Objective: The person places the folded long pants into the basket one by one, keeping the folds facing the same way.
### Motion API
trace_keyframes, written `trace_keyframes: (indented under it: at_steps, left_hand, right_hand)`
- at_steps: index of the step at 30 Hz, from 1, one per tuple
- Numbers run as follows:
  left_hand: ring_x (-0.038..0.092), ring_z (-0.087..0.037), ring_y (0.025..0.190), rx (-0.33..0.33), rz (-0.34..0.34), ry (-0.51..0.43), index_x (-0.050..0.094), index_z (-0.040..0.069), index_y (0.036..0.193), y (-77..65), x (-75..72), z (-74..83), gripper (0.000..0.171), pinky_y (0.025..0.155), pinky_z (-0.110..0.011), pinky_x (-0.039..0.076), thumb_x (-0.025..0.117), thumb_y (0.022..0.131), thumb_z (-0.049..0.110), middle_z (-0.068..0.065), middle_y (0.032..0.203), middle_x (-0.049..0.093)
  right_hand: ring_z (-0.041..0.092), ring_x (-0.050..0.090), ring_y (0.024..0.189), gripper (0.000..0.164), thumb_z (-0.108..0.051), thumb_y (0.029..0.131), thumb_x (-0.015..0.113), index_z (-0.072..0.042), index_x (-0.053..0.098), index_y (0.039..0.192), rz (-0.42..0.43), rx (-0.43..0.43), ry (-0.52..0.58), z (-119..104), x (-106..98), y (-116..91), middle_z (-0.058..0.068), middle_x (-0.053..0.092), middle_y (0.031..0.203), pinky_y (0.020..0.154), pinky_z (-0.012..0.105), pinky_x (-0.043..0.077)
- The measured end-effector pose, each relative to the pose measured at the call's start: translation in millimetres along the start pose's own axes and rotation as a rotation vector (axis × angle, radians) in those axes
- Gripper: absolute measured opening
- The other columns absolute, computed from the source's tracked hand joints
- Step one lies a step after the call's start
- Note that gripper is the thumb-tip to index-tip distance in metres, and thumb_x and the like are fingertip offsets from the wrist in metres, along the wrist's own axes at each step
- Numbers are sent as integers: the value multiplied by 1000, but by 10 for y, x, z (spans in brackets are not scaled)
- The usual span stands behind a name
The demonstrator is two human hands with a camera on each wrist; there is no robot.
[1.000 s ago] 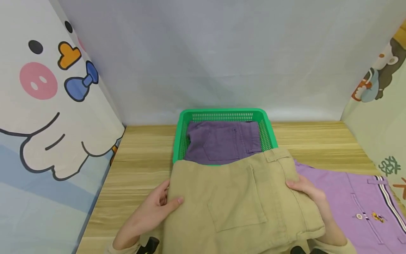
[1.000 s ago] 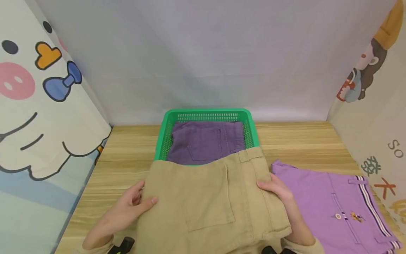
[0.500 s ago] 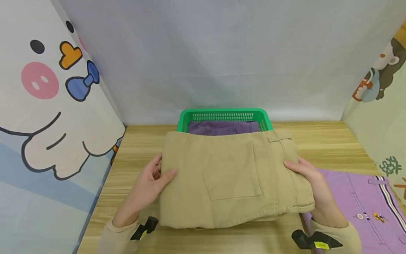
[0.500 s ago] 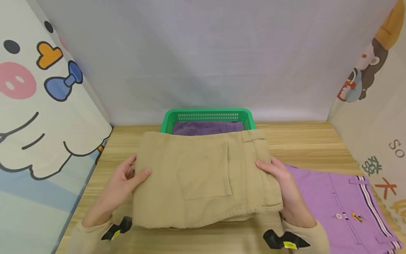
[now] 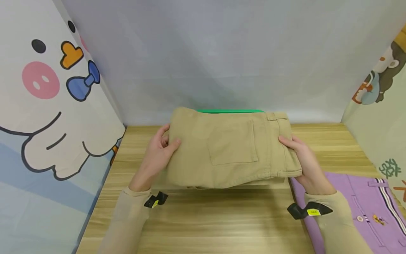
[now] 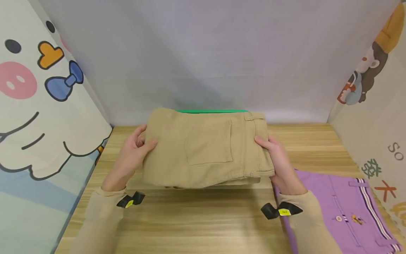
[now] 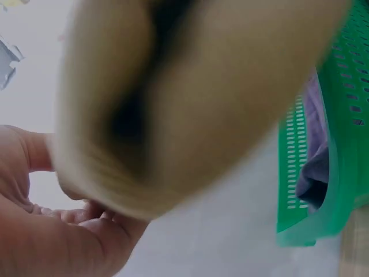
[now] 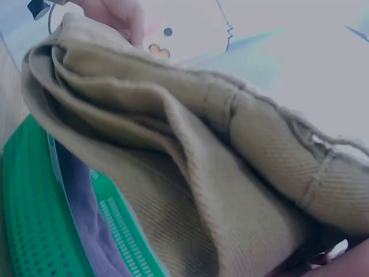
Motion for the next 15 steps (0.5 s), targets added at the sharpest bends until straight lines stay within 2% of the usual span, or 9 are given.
trace_keyframes:
  at_steps: [4, 7, 9, 12, 15]
  left_hand:
    - [66, -9, 89, -21, 18, -27, 29, 11, 154, 154, 29, -34, 60, 78, -26, 55, 56, 100, 13, -19, 112, 68]
    - [66, -8, 83, -31, 42, -63, 32, 10, 152, 256, 56, -77, 58, 75, -25, 55, 56, 100, 11, -11, 100, 69]
    - [66, -9, 82, -28, 54, -83, 33, 10, 152, 331, 65, -106, 57, 75, -25, 55, 56, 100, 11, -9, 99, 69]
    - [67, -12, 91, -19, 63, -114, 32, 12, 153, 464, 77, -163, 58, 79, -27, 55, 54, 99, 9, -15, 113, 70]
    - [66, -20, 106, -21, 54, -134, 30, 13, 155, 585, 103, -242, 61, 88, -31, 54, 52, 99, 4, -20, 132, 63]
  right_hand:
    - [7, 70, 85, 37, -28, 102, 56, -16, 44, 135, 83, -28, -36, 5, -35, 192, -6, 69, 98, 72, 22, 59]
    - [6, 69, 88, 46, -27, 102, 56, -14, 40, 144, 121, -49, -40, 26, -51, 321, -6, 66, 102, 75, 21, 58]
    - [5, 67, 92, 55, -28, 102, 55, -15, 33, 152, 134, -47, -54, 41, -62, 389, -6, 63, 108, 78, 20, 57]
    - [4, 64, 98, 64, -30, 103, 54, -16, 25, 158, 161, -56, -98, 59, -74, 487, -6, 58, 116, 81, 19, 56]
    - [4, 61, 100, 63, -31, 103, 53, -16, 26, 157, 211, -57, -137, 94, -102, 581, -6, 56, 117, 82, 18, 54]
Point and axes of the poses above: each hand's wrist, its own y-axis towards the middle knuckle, its own x-axis out of the palm, z = x × y, the point moved 3 cm from there along y, towards the middle knuckle
